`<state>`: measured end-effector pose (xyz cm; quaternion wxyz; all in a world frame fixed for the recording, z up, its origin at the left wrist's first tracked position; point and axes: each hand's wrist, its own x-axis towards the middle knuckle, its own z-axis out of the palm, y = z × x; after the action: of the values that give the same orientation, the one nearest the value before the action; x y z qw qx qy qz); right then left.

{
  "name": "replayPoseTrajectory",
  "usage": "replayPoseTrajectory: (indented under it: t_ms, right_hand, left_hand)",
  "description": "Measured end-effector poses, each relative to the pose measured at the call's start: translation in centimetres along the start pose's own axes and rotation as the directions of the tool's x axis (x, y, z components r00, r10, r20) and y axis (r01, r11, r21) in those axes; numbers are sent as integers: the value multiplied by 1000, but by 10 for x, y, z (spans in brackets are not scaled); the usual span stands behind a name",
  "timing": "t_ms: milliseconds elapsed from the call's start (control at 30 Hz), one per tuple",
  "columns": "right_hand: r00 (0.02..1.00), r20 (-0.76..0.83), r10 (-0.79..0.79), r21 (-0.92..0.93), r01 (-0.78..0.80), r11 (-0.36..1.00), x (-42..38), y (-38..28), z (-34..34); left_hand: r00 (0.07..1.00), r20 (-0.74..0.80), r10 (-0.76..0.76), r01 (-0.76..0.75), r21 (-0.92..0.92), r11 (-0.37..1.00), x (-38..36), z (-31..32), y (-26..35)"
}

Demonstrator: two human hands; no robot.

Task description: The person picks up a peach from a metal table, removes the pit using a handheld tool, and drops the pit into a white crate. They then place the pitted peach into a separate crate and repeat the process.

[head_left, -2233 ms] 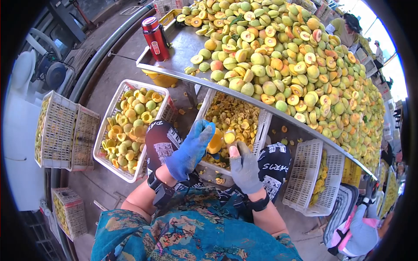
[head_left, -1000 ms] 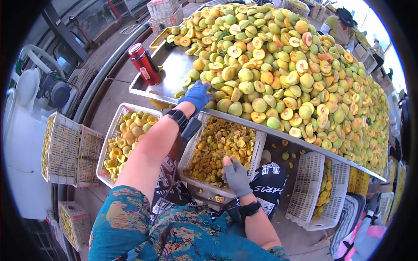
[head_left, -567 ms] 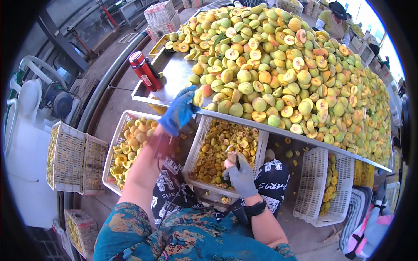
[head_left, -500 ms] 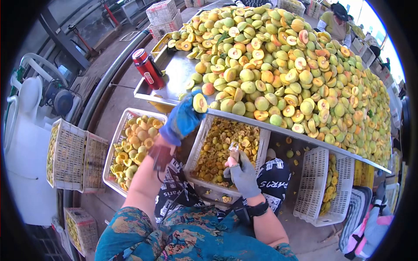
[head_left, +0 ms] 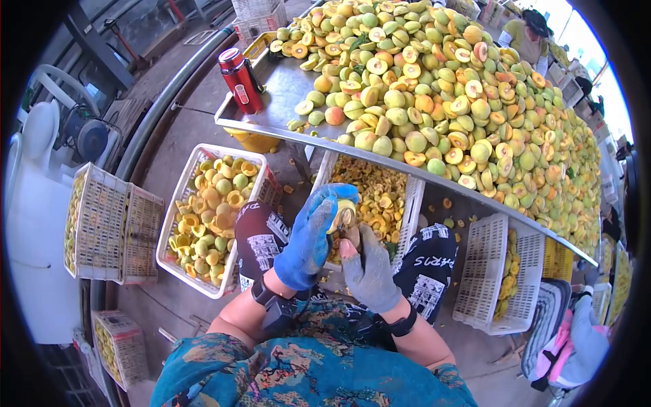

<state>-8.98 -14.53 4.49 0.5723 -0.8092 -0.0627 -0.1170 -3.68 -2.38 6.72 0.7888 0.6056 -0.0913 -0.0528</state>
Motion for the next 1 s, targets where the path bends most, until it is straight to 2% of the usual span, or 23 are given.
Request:
replayPoseTrajectory:
  t_ms: [67, 133, 167, 233, 267, 333, 467, 567, 633, 667, 733, 767, 833, 867, 900, 933, 967, 1000]
  right_hand:
    - [1000, -9, -2, 9, 2, 1000, -3, -4, 2]
    - [999, 44, 9, -59, -6, 998, -5, -7, 2]
    - [999, 45, 10, -60, -7, 998, -6, -5, 3]
    - [998, 66, -15, -169, 26, 985, -7, 1, 1]
    - [998, 67, -14, -171, 25, 985, -6, 1, -1]
    - [986, 154, 62, -194, -32, 980, -3, -2, -6]
    - [965, 252, 78, -191, -29, 981, 4, -4, -17]
    - [946, 305, 110, -113, -78, 990, 8, -4, -23]
    - [923, 344, 172, -59, -162, 985, 8, -3, -26]
    - [922, 344, 176, -57, -166, 984, 7, -2, -27]
    - [919, 342, 196, -246, -114, 963, 4, 1, -29]
    - [918, 342, 202, -244, -121, 962, 4, 2, -30]
    - [895, 417, 158, 41, -193, 980, 8, 3, -32]
    - [895, 418, 159, 42, -194, 980, 12, 3, -35]
    - [771, 572, 280, 124, -418, 900, 15, 2, -40]
    - [603, 718, 347, 159, -627, 762, 15, 3, -42]
    - [602, 719, 347, 160, -629, 760, 15, 3, -42]
    - [588, 738, 331, 235, -684, 691, 14, 3, -41]
  left_hand:
    - [999, 33, 20, -20, 4, 1000, -5, -3, 0]
    - [996, 20, -90, 92, -125, 988, -11, -4, -1]
    - [996, 19, -91, 92, -126, 988, -10, -4, -1]
    - [988, 39, 149, -152, 87, 985, -8, -2, -4]
    - [988, 38, 148, -151, 85, 985, -7, -3, -7]
    - [1000, -12, -21, 20, -96, 995, -5, -4, -16]
    - [998, 42, -38, 43, -125, 991, 2, -7, -14]
    - [996, 84, -18, 21, -32, 999, 6, -7, -8]
    - [988, 147, 35, -56, 147, 987, 6, -5, 0]
    - [989, 147, 30, -52, 149, 988, 8, -7, -1]
    - [968, 247, 52, -109, 221, 969, 11, -9, -4]
    - [968, 247, 45, -101, 221, 970, 13, -10, -5]
    - [954, 277, -113, 54, 211, 976, 18, -11, -4]
    - [954, 276, -114, 56, 212, 976, 21, -12, -3]
    - [939, 333, -85, 24, 185, 982, 22, -14, -1]
    - [920, 388, -56, -6, 157, 988, 22, -15, 0]
    - [921, 386, -59, -3, 158, 987, 22, -15, -3]
    - [928, 367, -69, 37, 94, 995, 22, -15, -7]
